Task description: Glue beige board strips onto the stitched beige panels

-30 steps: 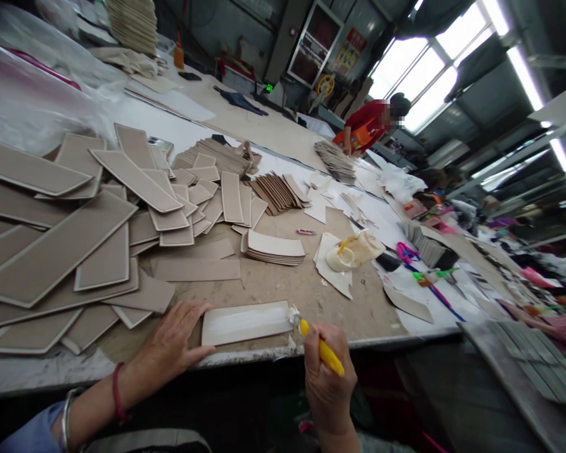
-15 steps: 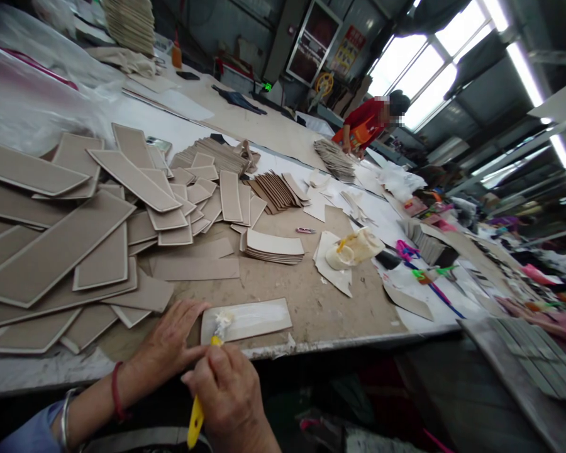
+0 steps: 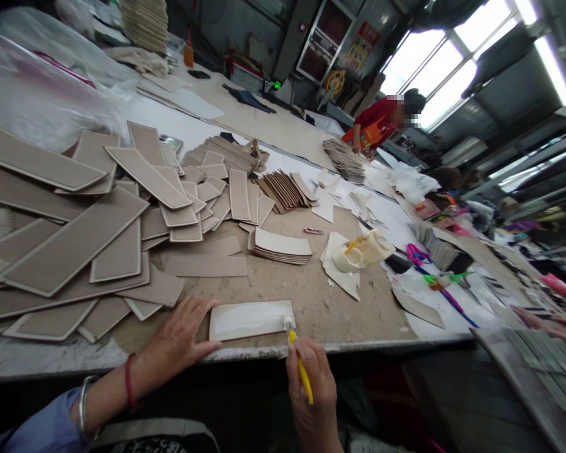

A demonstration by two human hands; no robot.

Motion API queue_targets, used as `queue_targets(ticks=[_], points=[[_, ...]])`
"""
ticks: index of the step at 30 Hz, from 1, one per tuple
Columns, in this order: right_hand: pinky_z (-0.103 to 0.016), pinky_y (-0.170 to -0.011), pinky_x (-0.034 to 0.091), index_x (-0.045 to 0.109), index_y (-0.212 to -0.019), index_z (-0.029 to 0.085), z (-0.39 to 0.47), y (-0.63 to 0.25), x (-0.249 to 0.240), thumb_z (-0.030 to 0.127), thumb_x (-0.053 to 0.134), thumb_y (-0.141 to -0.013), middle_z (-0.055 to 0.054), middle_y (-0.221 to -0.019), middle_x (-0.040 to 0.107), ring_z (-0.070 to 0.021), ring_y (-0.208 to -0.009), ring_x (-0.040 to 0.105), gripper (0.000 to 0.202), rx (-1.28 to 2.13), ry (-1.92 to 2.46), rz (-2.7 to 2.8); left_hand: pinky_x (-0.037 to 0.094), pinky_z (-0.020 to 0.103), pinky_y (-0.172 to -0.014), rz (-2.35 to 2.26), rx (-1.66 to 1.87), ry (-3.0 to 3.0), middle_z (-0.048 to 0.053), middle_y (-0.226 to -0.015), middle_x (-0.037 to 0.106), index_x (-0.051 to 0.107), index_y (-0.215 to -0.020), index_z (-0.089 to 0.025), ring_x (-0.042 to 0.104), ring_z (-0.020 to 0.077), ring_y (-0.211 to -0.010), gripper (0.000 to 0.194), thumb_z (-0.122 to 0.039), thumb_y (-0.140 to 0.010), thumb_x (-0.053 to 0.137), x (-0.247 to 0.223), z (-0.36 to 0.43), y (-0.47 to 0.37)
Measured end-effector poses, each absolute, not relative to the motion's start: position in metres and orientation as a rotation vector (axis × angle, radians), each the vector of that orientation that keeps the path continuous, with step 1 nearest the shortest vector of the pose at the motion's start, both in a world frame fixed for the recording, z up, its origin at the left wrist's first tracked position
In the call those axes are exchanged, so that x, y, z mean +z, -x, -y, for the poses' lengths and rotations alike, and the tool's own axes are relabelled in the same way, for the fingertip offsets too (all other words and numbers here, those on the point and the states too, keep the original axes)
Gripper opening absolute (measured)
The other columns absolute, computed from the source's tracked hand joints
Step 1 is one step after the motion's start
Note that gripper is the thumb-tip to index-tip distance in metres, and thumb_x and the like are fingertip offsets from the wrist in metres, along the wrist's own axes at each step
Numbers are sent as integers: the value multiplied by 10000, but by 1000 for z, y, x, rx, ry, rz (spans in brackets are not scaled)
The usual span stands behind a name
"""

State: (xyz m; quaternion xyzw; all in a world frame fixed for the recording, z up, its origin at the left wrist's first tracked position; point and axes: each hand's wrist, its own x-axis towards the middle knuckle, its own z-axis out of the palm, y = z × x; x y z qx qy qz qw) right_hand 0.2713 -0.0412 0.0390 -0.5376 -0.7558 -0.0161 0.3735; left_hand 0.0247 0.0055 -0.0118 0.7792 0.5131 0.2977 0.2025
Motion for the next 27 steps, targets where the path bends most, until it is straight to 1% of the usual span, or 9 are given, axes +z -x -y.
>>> queue_targets(ticks=[3,6,9,11,15,19,22,25,27], points=[[-286,-767,519,562,-1022,175,46,-255,38,43,534,-826,-68,-907,587,-158,-859,591,238,-42,1343,2010,459,459,-892,-1432,836,-2189,95,-1059,531,456,-1136,-153,492,283,-1001,584,-237,-639,752,-11,-6,-25],[-267,-735,521,554,-1041,170,54,-214,41,40,497,-837,-67,-880,587,-152,-831,594,249,73,1272,2019,469,449,-881,-1436,847,-2189,96,-1047,537,457,-1135,-146,500,279,-990,591,-230,-634,758,-11,-5,-25],[-252,-697,521,543,-1018,168,58,-186,44,68,464,-855,-65,-864,587,-146,-800,598,207,207,1239,1936,474,449,-874,-1424,875,-2218,104,-1046,542,454,-1131,-136,502,281,-996,568,-225,-651,744,-11,-5,-25],[-252,-691,522,546,-972,176,56,-190,45,85,466,-857,-60,-853,590,-144,-784,603,167,215,1266,1897,475,449,-874,-1419,874,-2226,108,-1048,540,451,-1132,-132,502,283,-998,571,-225,-651,745,-12,-5,-26],[-275,-684,519,566,-905,182,47,-236,47,113,510,-846,-45,-823,604,-152,-748,608,106,-23,1390,1835,461,466,-897,-1436,820,-2189,113,-1068,529,453,-1141,-128,494,292,-1010,623,-229,-618,776,-13,-5,-27],[-291,-668,493,578,-887,176,39,-268,66,140,536,-844,-43,-802,596,-155,-692,587,70,-223,1505,1779,444,480,-923,-1452,762,-2132,114,-1088,526,449,-1154,-130,486,295,-1032,628,-223,-625,774,-9,-5,-27],[-314,-719,460,565,-892,185,26,-267,88,120,529,-839,-48,-815,581,-166,-738,564,91,-279,1477,1864,427,478,-955,-1448,700,-2080,106,-1101,529,455,-1145,-144,484,292,-1054,630,-202,-609,780,-2,-4,-26],[-331,-771,443,540,-912,199,-3,-254,100,171,464,-877,-57,-857,569,-184,-825,550,87,-142,1396,2086,428,452,-967,-1416,639,-2038,103,-1118,527,450,-1153,-147,482,283,-1075,653,-179,-593,784,4,-3,-21],[-300,-725,455,528,-912,205,-30,-238,96,199,417,-899,-52,-853,562,-175,-804,552,111,40,1364,2270,424,440,-976,-1387,606,-2034,107,-1150,518,435,-1177,-153,467,282,-1109,671,-175,-600,777,4,-3,-17]])
